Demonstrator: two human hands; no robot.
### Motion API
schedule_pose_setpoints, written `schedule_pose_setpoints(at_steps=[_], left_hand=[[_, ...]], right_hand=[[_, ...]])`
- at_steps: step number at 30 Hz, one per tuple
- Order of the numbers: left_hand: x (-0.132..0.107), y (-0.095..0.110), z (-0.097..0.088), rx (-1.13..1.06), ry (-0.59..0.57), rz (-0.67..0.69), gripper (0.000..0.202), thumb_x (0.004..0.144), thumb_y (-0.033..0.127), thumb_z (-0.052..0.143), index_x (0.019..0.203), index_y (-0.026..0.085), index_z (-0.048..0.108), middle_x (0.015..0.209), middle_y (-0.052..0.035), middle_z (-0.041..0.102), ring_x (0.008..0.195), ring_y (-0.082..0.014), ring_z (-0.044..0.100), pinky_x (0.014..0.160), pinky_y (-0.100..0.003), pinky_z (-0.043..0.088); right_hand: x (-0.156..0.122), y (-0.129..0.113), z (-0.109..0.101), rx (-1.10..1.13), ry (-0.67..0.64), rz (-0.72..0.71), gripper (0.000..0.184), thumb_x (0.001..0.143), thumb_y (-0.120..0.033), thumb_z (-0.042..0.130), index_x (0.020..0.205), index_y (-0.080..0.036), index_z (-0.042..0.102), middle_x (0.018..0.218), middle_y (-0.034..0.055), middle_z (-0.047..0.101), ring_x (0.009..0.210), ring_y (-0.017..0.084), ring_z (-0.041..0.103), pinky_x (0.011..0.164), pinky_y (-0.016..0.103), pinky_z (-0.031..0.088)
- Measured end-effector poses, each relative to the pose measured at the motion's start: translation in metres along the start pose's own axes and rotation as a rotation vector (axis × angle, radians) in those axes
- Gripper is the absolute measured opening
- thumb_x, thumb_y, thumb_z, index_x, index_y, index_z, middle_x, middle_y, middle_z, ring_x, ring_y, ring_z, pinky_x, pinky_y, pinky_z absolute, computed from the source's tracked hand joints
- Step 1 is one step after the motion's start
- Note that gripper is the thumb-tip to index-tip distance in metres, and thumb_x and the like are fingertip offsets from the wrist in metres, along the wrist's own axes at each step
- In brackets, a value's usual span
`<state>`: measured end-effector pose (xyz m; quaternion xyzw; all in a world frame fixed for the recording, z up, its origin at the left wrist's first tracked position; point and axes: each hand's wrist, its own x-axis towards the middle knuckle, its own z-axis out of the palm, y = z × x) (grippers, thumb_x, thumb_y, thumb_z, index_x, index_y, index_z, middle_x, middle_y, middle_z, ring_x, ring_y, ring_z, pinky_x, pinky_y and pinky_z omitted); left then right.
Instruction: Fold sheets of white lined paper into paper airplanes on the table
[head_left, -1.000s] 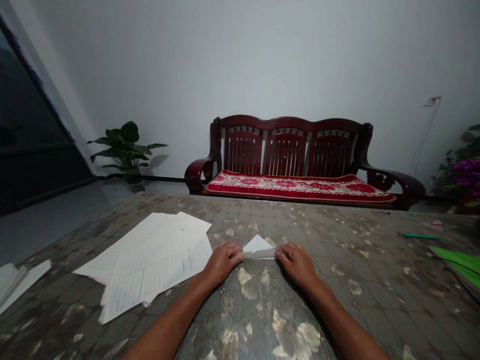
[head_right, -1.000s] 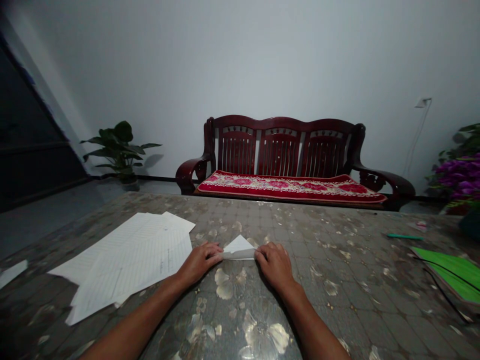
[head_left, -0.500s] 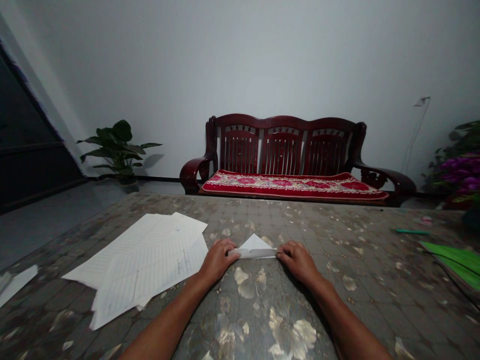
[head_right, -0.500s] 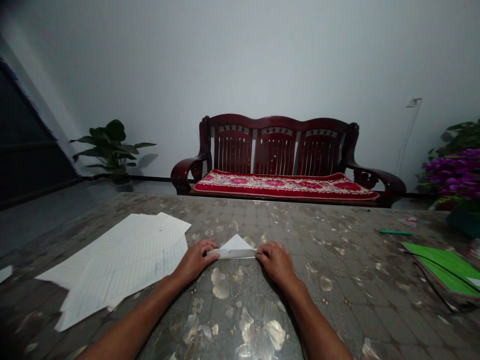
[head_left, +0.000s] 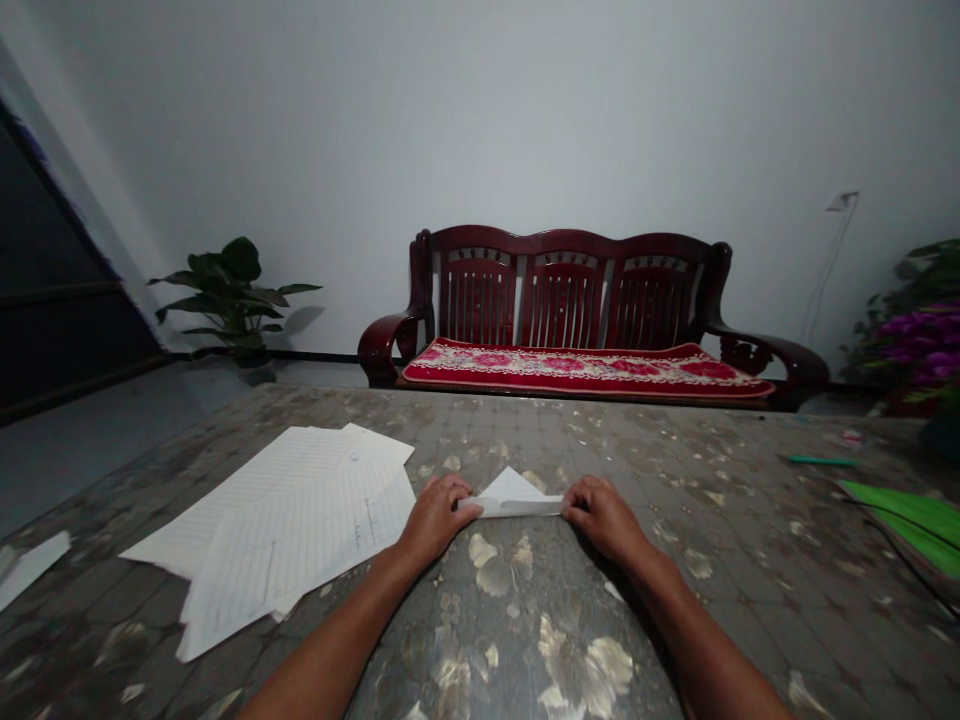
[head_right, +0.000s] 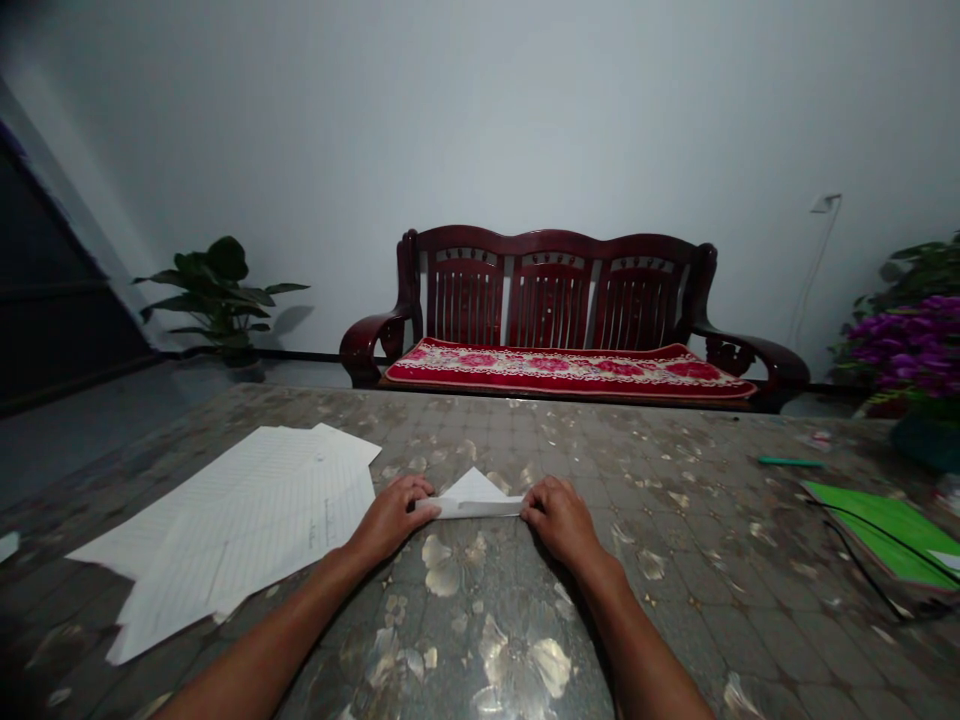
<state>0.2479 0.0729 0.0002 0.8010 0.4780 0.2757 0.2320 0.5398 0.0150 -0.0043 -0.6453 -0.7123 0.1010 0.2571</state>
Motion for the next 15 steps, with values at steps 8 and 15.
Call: schedule_pose_setpoints(at_steps=[8, 15], left_hand=[[0.0, 0.0, 0.001, 0.018, -0.007, -0.007, 0.012, 0.076, 0.024, 0.071, 0.066, 0.018, 0.067, 0.101, -0.0065, 0.069, 0.102, -0.0239, 0.061, 0.099, -0.038, 0.04], [0.0, -0.004, 0.001, -0.02, 0.01, 0.005, 0.016, 0.077, 0.025, 0.071, 0.063, 0.019, 0.065, 0.1, -0.0071, 0.069, 0.102, -0.024, 0.06, 0.097, -0.037, 0.041]], right_hand=[[-0.011, -0.033, -0.014, -0.226, -0.026, -0.03, 0.007, 0.083, -0.027, 0.062, 0.081, -0.023, 0.068, 0.089, 0.0036, 0.065, 0.087, 0.02, 0.057, 0.071, 0.027, 0.036], [-0.008, -0.025, -0.004, -0.21, -0.074, 0.01, 0.019, 0.095, -0.032, 0.051, 0.086, -0.022, 0.065, 0.093, 0.0047, 0.065, 0.088, 0.019, 0.059, 0.07, 0.027, 0.035]])
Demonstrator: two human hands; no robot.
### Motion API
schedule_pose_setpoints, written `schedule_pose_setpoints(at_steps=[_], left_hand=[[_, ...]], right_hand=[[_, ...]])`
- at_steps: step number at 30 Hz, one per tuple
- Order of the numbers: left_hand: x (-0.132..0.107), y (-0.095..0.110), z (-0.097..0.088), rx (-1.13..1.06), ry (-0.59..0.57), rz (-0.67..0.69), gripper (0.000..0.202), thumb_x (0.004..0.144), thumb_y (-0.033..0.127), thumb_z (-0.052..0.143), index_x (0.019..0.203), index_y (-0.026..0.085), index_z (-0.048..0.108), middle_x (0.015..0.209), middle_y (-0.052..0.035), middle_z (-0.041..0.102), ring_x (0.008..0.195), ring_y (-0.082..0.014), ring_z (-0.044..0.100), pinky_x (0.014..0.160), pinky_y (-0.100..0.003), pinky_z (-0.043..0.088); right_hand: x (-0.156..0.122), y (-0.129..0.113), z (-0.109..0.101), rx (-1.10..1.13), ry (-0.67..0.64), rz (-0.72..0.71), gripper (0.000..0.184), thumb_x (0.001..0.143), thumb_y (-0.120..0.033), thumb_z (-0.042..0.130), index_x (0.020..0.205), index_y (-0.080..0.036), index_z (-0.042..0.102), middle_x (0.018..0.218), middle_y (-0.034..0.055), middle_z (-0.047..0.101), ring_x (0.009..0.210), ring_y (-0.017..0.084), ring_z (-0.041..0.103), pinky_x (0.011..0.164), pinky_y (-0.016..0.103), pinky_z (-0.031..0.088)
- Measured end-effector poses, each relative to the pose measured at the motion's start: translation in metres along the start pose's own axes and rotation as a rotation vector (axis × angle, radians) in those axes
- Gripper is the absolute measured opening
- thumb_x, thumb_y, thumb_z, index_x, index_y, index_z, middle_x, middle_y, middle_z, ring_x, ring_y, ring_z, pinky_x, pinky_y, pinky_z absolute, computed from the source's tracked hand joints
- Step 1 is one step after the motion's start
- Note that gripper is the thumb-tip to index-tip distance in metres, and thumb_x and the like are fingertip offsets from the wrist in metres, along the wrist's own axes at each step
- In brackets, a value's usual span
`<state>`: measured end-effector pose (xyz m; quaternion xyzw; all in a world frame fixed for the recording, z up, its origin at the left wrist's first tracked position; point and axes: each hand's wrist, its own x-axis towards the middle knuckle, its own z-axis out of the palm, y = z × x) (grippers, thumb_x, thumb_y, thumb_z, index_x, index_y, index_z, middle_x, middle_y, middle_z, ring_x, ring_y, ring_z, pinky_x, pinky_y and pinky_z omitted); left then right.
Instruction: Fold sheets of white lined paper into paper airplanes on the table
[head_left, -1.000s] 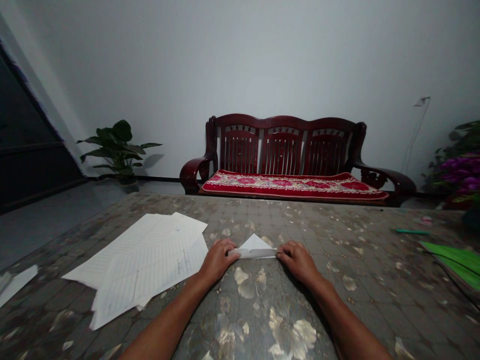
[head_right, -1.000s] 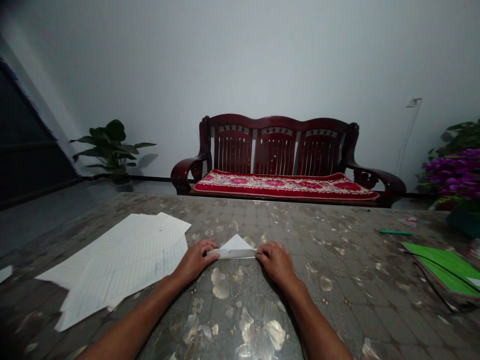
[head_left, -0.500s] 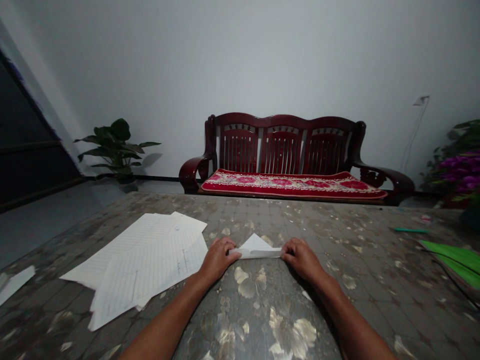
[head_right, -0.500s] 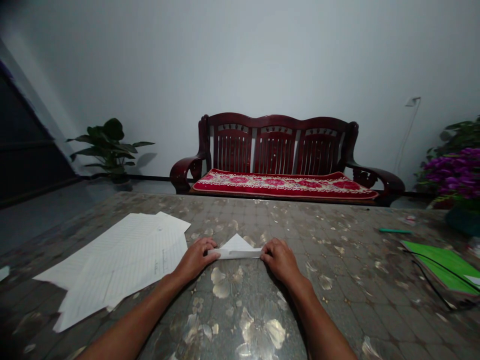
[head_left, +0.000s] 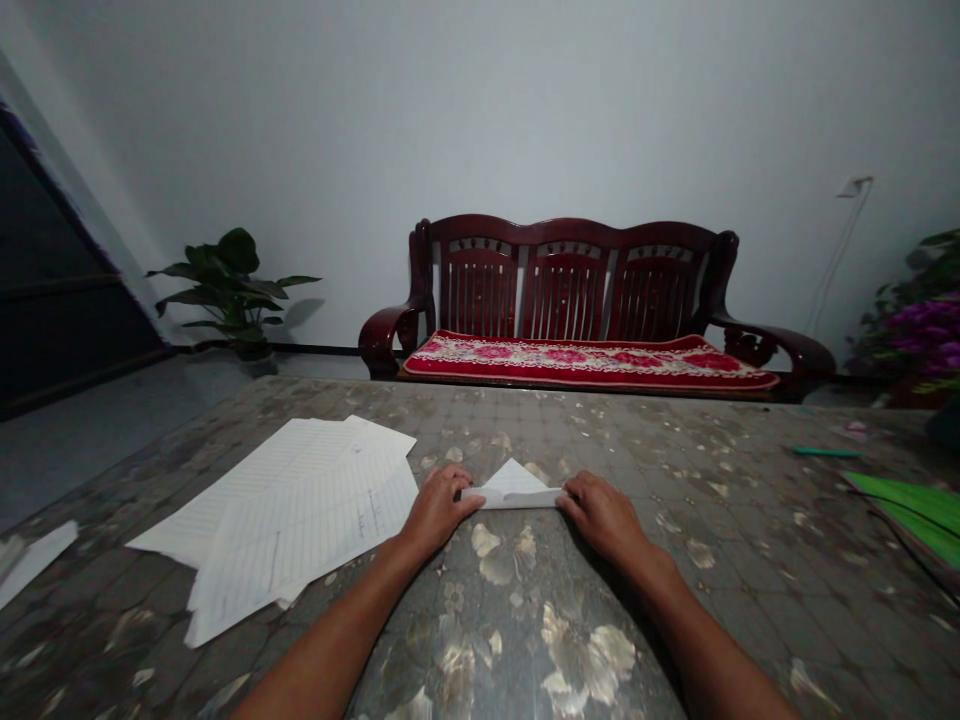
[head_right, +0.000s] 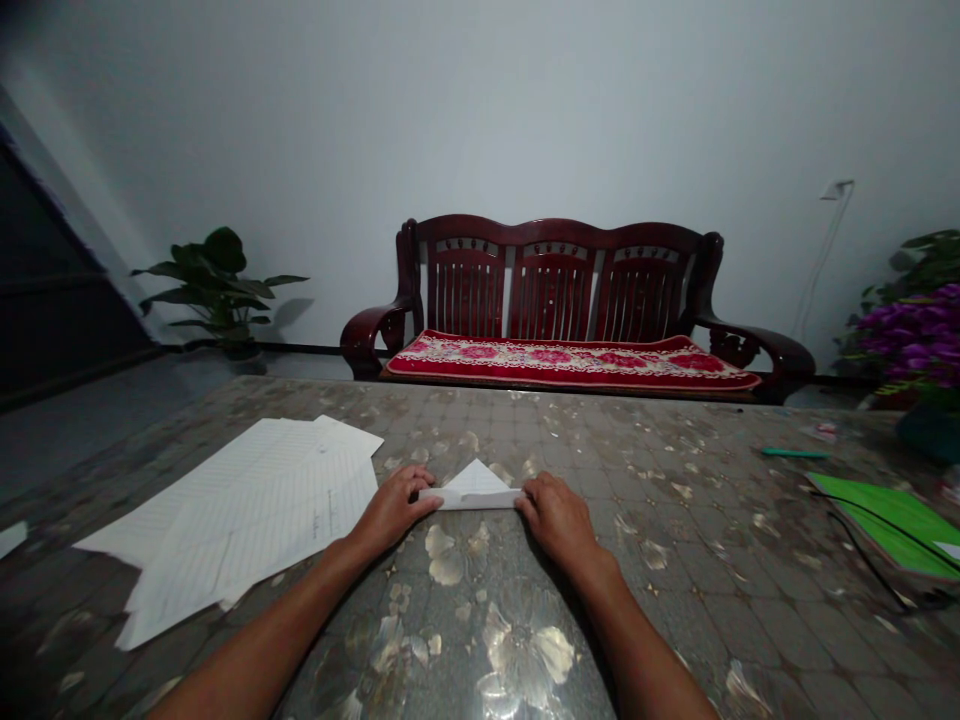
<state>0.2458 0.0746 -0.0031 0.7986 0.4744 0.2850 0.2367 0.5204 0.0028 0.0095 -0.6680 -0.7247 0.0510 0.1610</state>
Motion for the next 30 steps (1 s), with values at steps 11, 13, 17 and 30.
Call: schedule_pose_setpoints(at_steps=[11, 13, 17, 30], left_hand=[[0.002, -0.001, 0.002, 0.104, 0.046, -0.056, 0.03, 0.077, 0.028, 0.072, 0.057, 0.019, 0.052, 0.099, -0.0069, 0.066, 0.102, -0.0245, 0.059, 0.092, -0.036, 0.043], [0.001, 0.0, 0.001, 0.106, 0.045, -0.051, 0.031, 0.077, 0.028, 0.072, 0.056, 0.019, 0.05, 0.099, -0.0067, 0.066, 0.102, -0.0244, 0.059, 0.095, -0.037, 0.042], [0.001, -0.001, 0.002, 0.136, 0.043, -0.043, 0.032, 0.078, 0.028, 0.071, 0.057, 0.019, 0.049, 0.098, -0.006, 0.066, 0.102, -0.0237, 0.059, 0.099, -0.04, 0.038], [-0.001, -0.001, 0.004, 0.22, 0.058, -0.026, 0.024, 0.079, 0.03, 0.068, 0.065, 0.019, 0.053, 0.089, -0.0051, 0.06, 0.096, -0.0243, 0.057, 0.093, -0.041, 0.039]], right_hand=[[0.005, -0.01, -0.002, -0.081, -0.078, 0.081, 0.022, 0.097, -0.032, 0.046, 0.092, -0.019, 0.063, 0.098, 0.0067, 0.064, 0.094, 0.019, 0.06, 0.074, 0.026, 0.034], [0.005, -0.01, -0.002, -0.087, -0.082, 0.099, 0.022, 0.097, -0.032, 0.046, 0.093, -0.019, 0.063, 0.099, 0.0067, 0.064, 0.094, 0.019, 0.06, 0.073, 0.026, 0.034], [0.006, -0.011, -0.003, -0.105, -0.092, 0.12, 0.022, 0.097, -0.033, 0.045, 0.092, -0.019, 0.062, 0.1, 0.007, 0.065, 0.094, 0.019, 0.06, 0.071, 0.026, 0.033], [0.009, -0.01, 0.001, -0.139, -0.108, 0.141, 0.025, 0.096, -0.036, 0.047, 0.092, -0.018, 0.063, 0.104, 0.0089, 0.067, 0.095, 0.021, 0.061, 0.07, 0.028, 0.034]])
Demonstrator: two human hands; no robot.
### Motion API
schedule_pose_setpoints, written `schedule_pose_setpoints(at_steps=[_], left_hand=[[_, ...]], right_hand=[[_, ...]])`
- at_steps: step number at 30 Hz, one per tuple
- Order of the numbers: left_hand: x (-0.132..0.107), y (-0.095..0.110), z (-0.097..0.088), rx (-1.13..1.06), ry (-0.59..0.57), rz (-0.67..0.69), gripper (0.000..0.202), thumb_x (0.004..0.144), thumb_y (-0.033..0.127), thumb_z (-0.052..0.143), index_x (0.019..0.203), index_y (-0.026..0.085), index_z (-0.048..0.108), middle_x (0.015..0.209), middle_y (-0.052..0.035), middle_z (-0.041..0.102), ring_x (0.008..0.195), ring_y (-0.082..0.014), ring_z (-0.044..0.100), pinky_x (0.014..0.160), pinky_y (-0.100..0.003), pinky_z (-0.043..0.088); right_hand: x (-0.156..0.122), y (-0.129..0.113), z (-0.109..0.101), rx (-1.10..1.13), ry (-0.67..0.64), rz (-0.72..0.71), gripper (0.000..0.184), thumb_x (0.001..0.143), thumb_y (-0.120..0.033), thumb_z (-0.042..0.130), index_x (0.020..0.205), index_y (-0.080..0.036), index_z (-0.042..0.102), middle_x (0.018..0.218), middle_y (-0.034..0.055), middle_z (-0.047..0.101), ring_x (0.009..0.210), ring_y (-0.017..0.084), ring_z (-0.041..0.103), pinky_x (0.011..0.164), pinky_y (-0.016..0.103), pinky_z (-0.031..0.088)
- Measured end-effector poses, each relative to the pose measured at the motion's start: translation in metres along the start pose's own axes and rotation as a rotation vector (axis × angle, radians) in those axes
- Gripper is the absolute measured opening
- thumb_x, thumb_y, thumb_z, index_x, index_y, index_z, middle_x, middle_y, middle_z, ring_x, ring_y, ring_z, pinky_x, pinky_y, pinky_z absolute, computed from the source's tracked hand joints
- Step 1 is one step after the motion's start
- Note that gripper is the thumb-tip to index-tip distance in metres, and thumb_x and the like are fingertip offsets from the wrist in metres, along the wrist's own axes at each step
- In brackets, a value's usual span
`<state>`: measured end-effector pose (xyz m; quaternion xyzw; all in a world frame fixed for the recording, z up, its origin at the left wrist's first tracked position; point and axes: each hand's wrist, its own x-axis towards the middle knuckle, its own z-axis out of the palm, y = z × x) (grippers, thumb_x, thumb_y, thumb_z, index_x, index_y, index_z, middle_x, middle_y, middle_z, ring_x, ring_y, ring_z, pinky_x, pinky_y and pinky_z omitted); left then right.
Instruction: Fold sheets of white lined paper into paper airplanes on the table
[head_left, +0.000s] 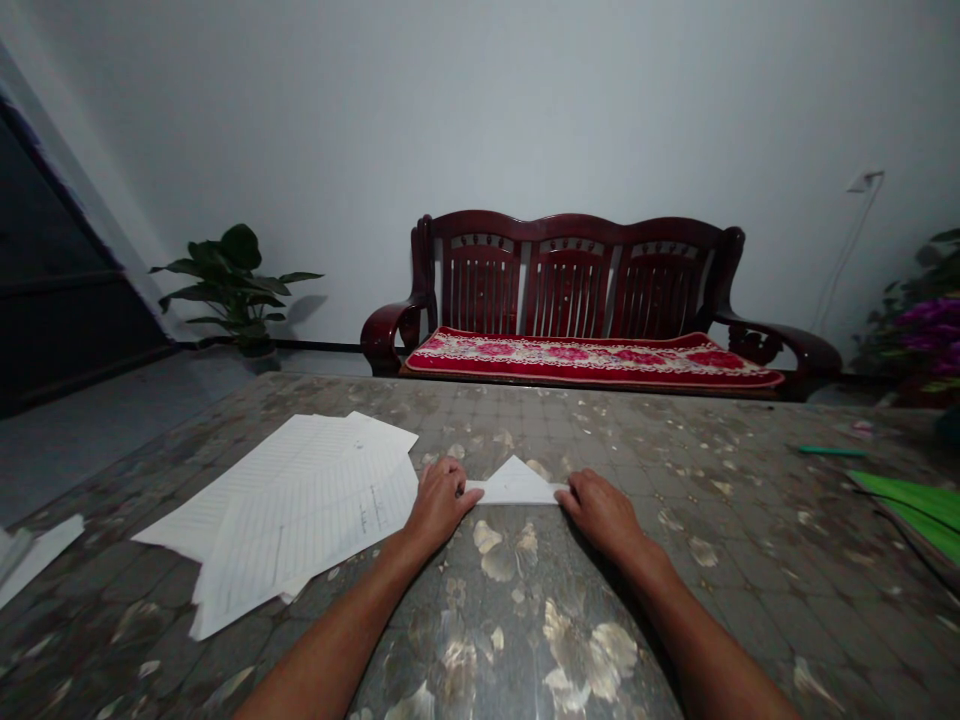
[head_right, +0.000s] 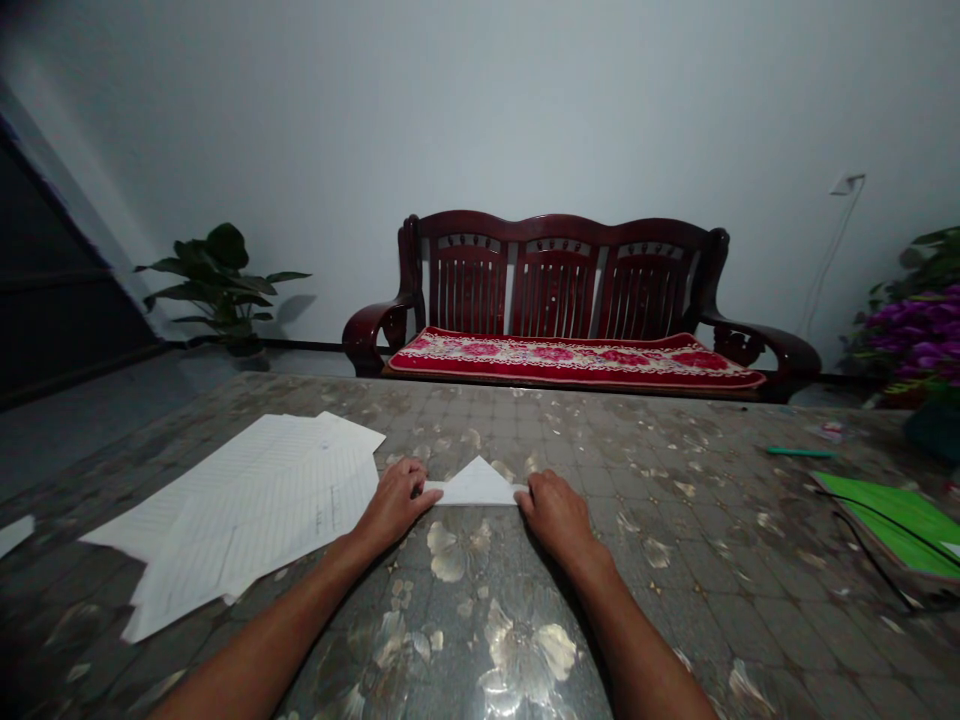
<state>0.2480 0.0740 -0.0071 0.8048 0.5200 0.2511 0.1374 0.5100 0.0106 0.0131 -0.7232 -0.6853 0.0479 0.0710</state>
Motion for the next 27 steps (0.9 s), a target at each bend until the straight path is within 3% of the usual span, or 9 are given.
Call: schedule_pose_setpoints(at_steps=[17, 20, 24, 27], left_hand=[[-0.005, -0.001, 0.002, 0.038, 0.034, 0.013, 0.014, 0.08, 0.025, 0.065, 0.071, 0.019, 0.055, 0.089, -0.0051, 0.058, 0.093, -0.0243, 0.056, 0.089, -0.039, 0.044], [-0.008, -0.004, 0.004, 0.076, 0.053, 0.011, 0.008, 0.082, 0.023, 0.064, 0.087, 0.019, 0.059, 0.098, -0.0063, 0.059, 0.099, -0.0244, 0.056, 0.09, -0.038, 0.046], [-0.012, -0.003, 0.006, 0.204, 0.12, 0.051, 0.041, 0.083, 0.019, 0.064, 0.123, 0.019, 0.054, 0.129, -0.0119, 0.052, 0.122, -0.0288, 0.048, 0.103, -0.046, 0.04], [-0.012, 0.001, 0.005, 0.302, 0.16, 0.186, 0.059, 0.084, 0.011, 0.06, 0.139, 0.025, 0.045, 0.146, -0.0135, 0.04, 0.138, -0.0327, 0.033, 0.113, -0.055, 0.028]], right_hand=[[-0.003, -0.002, -0.003, -0.022, 0.021, 0.022, 0.022, 0.095, -0.036, 0.049, 0.09, -0.02, 0.061, 0.102, 0.0071, 0.066, 0.093, 0.019, 0.061, 0.065, 0.027, 0.031], [-0.003, -0.001, -0.003, -0.036, 0.032, 0.025, 0.021, 0.095, -0.037, 0.049, 0.09, -0.02, 0.06, 0.101, 0.0064, 0.065, 0.092, 0.02, 0.061, 0.066, 0.027, 0.031], [-0.003, 0.001, -0.002, -0.018, 0.052, 0.041, 0.019, 0.093, -0.038, 0.052, 0.093, -0.02, 0.059, 0.1, 0.0058, 0.064, 0.092, 0.02, 0.06, 0.069, 0.028, 0.032], [-0.002, 0.001, -0.002, 0.03, 0.055, 0.068, 0.019, 0.092, -0.039, 0.055, 0.099, -0.021, 0.058, 0.102, 0.0054, 0.064, 0.094, 0.021, 0.06, 0.072, 0.029, 0.034]])
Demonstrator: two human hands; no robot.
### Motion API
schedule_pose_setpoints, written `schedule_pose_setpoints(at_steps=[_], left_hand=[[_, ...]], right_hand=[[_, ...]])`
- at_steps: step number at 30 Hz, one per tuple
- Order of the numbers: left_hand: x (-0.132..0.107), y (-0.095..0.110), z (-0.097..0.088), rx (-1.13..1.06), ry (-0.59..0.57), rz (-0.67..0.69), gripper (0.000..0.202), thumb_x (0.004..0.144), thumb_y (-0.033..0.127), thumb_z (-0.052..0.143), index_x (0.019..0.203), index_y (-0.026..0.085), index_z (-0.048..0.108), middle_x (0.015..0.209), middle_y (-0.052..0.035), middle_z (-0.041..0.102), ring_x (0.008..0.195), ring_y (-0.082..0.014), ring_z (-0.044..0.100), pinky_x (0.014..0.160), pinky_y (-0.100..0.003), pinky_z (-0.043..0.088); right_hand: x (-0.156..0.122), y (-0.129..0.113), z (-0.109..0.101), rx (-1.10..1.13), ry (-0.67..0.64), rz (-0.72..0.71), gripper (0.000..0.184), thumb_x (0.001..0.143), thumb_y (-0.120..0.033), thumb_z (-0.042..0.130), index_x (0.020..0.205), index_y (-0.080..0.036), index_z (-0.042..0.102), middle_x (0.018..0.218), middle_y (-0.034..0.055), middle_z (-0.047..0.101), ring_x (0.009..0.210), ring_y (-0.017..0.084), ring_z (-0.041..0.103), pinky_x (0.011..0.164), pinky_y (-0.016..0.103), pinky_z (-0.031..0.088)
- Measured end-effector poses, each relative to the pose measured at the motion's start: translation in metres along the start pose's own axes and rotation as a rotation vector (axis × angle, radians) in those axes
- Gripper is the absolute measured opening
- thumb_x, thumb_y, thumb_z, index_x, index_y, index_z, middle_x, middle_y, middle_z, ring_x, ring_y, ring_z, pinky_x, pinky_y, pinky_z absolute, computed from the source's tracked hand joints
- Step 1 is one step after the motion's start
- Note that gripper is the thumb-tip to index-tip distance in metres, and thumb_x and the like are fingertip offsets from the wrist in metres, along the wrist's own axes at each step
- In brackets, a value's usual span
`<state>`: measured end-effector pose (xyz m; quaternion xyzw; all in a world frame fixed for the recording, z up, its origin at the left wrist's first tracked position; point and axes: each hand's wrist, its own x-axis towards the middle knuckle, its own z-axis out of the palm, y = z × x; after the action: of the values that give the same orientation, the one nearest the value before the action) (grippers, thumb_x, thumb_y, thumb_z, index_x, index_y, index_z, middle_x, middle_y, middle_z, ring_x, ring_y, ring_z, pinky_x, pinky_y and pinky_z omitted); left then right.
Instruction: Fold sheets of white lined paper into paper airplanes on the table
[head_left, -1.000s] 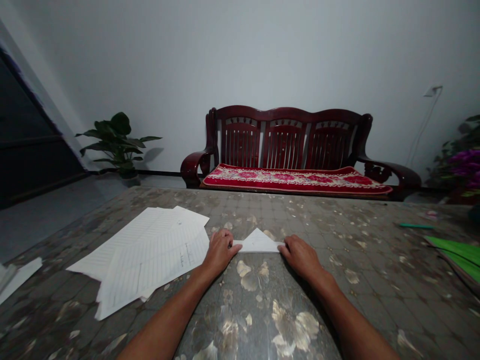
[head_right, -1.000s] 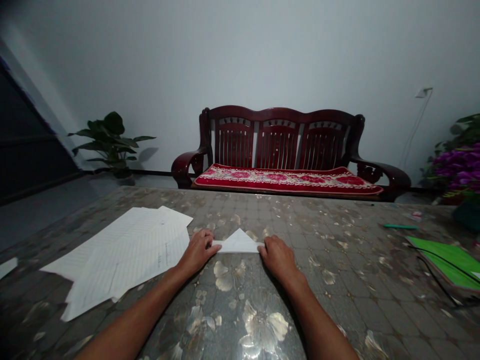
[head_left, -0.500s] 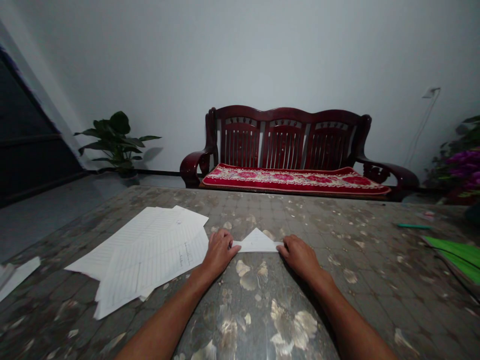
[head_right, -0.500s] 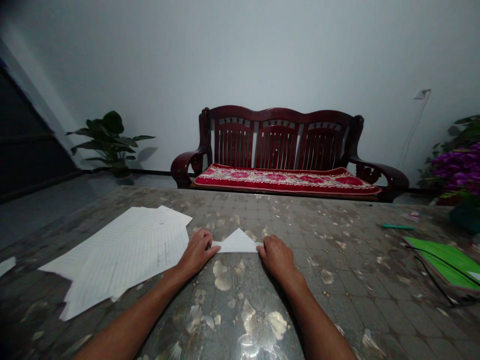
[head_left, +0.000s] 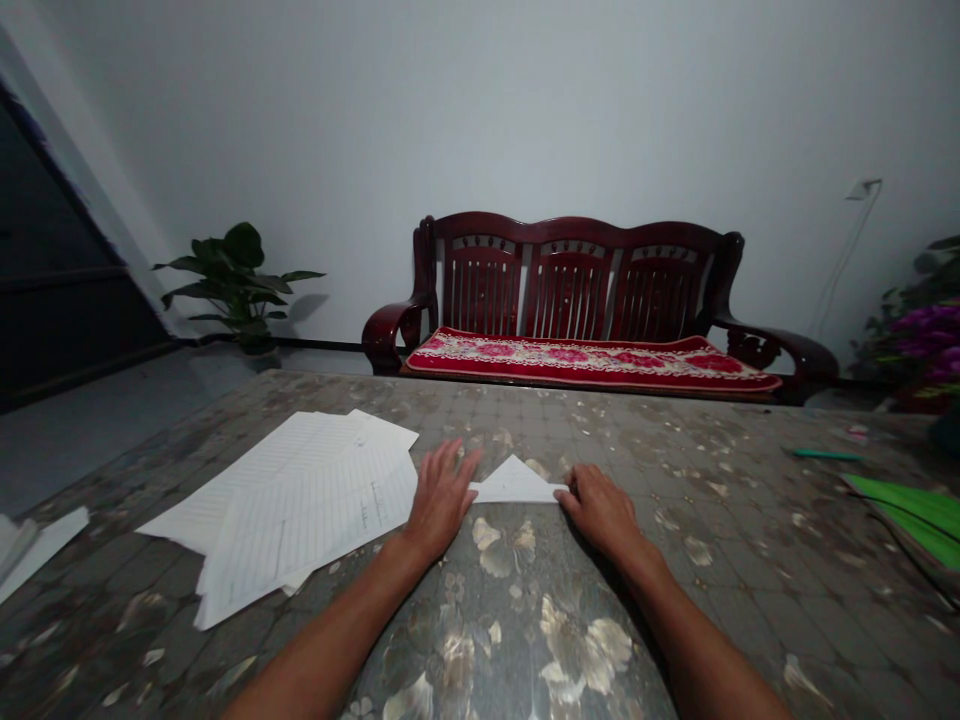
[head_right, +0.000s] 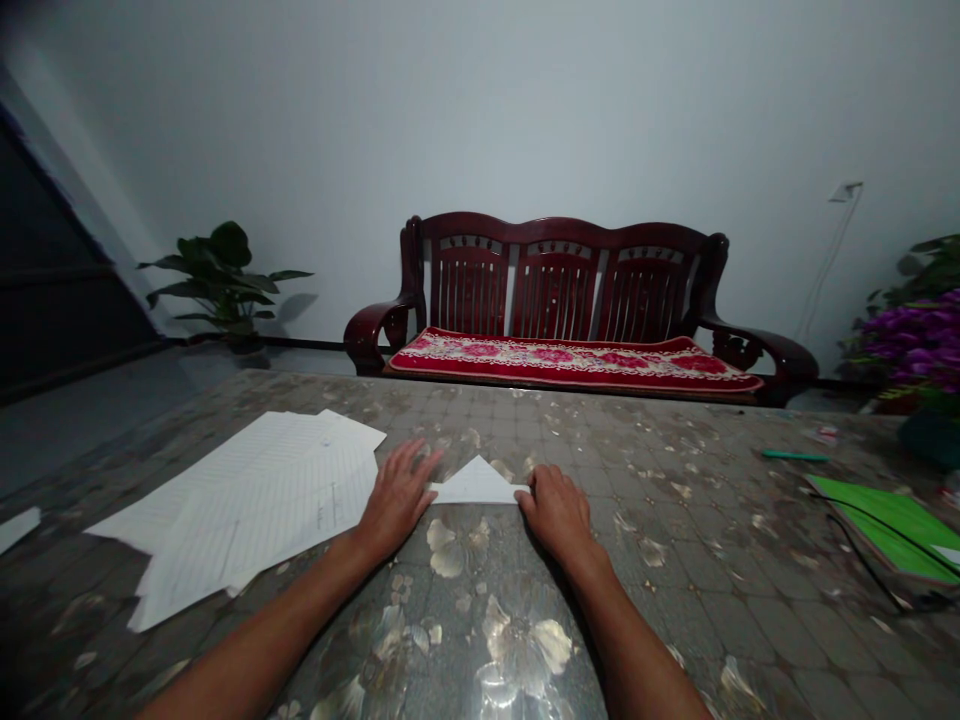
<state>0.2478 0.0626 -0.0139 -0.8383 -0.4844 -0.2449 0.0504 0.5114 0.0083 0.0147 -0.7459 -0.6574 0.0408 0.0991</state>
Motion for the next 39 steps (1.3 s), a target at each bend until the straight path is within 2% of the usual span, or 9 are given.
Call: schedule_pose_setpoints(at_steps=[3, 7, 13, 16, 19, 22, 27, 32, 39], left_hand=[[0.003, 0.004, -0.005, -0.009, -0.032, 0.192, 0.057, 0.09, 0.009, 0.053, 0.141, 0.032, 0.045, 0.147, -0.0096, 0.042, 0.138, -0.0293, 0.034, 0.115, -0.054, 0.026], [0.01, 0.01, -0.015, -0.08, -0.173, 0.393, 0.043, 0.095, 0.018, 0.053, 0.134, 0.035, 0.053, 0.14, -0.0069, 0.05, 0.133, -0.0252, 0.04, 0.112, -0.047, 0.034], [0.022, 0.016, -0.023, -0.106, -0.349, 0.549, 0.04, 0.096, 0.014, 0.05, 0.131, 0.033, 0.054, 0.144, -0.0022, 0.051, 0.137, -0.021, 0.041, 0.114, -0.04, 0.034], [0.021, 0.016, -0.019, -0.103, -0.383, 0.604, 0.039, 0.097, 0.012, 0.047, 0.132, 0.026, 0.054, 0.142, -0.0045, 0.054, 0.139, -0.0205, 0.04, 0.115, -0.038, 0.035], [0.015, 0.023, -0.012, -0.099, -0.363, 0.576, 0.036, 0.097, 0.012, 0.045, 0.13, 0.017, 0.055, 0.138, -0.0126, 0.057, 0.136, -0.0234, 0.045, 0.113, -0.04, 0.038], [0.008, 0.036, -0.003, -0.047, -0.334, 0.451, 0.034, 0.095, 0.008, 0.042, 0.125, 0.011, 0.058, 0.132, -0.0187, 0.06, 0.133, -0.0277, 0.048, 0.11, -0.044, 0.04], [0.001, 0.047, 0.009, -0.067, -0.276, 0.268, 0.038, 0.096, 0.011, 0.038, 0.131, 0.017, 0.054, 0.139, -0.0139, 0.056, 0.134, -0.0272, 0.047, 0.11, -0.045, 0.04], [-0.003, 0.041, 0.008, -0.121, -0.236, 0.36, 0.044, 0.099, 0.018, 0.039, 0.142, 0.024, 0.042, 0.152, -0.0081, 0.044, 0.143, -0.0229, 0.034, 0.116, -0.044, 0.031], [-0.007, 0.04, -0.003, -0.101, -0.386, 0.428, 0.064, 0.097, 0.049, 0.047, 0.152, 0.023, 0.027, 0.16, -0.0111, 0.026, 0.15, -0.0282, 0.013, 0.12, -0.047, 0.018]], right_hand=[[0.0, 0.0, 0.0, 0.025, -0.001, 0.014, 0.022, 0.091, -0.038, 0.055, 0.106, -0.022, 0.057, 0.108, 0.0065, 0.063, 0.099, 0.022, 0.059, 0.075, 0.029, 0.034], [0.0, -0.001, 0.001, 0.03, 0.001, 0.016, 0.023, 0.091, -0.037, 0.055, 0.107, -0.022, 0.057, 0.109, 0.007, 0.063, 0.103, 0.023, 0.058, 0.077, 0.029, 0.034], [-0.001, -0.001, 0.001, 0.04, 0.024, 0.001, 0.022, 0.091, -0.037, 0.056, 0.107, -0.022, 0.058, 0.108, 0.0063, 0.063, 0.102, 0.023, 0.058, 0.077, 0.03, 0.034], [-0.001, -0.001, 0.001, 0.038, 0.022, 0.003, 0.022, 0.091, -0.037, 0.057, 0.107, -0.022, 0.058, 0.108, 0.0064, 0.064, 0.1, 0.022, 0.059, 0.077, 0.03, 0.033], [-0.001, -0.001, 0.0, 0.033, 0.016, 0.005, 0.023, 0.091, -0.037, 0.057, 0.107, -0.022, 0.057, 0.108, 0.0063, 0.063, 0.1, 0.022, 0.059, 0.077, 0.029, 0.033], [-0.002, -0.002, -0.001, 0.033, 0.019, -0.004, 0.022, 0.091, -0.037, 0.057, 0.107, -0.022, 0.058, 0.107, 0.0061, 0.063, 0.1, 0.022, 0.059, 0.077, 0.03, 0.033], [-0.001, -0.001, -0.001, 0.044, 0.016, -0.003, 0.023, 0.091, -0.038, 0.056, 0.108, -0.023, 0.057, 0.108, 0.0059, 0.064, 0.101, 0.022, 0.058, 0.078, 0.03, 0.033], [0.001, 0.0, 0.0, 0.063, 0.008, -0.015, 0.021, 0.091, -0.037, 0.055, 0.107, -0.023, 0.057, 0.107, 0.0052, 0.064, 0.101, 0.022, 0.058, 0.079, 0.03, 0.032], [0.001, -0.001, -0.001, 0.048, 0.002, -0.002, 0.021, 0.091, -0.036, 0.055, 0.107, -0.022, 0.057, 0.108, 0.0057, 0.065, 0.1, 0.022, 0.058, 0.077, 0.03, 0.032]])
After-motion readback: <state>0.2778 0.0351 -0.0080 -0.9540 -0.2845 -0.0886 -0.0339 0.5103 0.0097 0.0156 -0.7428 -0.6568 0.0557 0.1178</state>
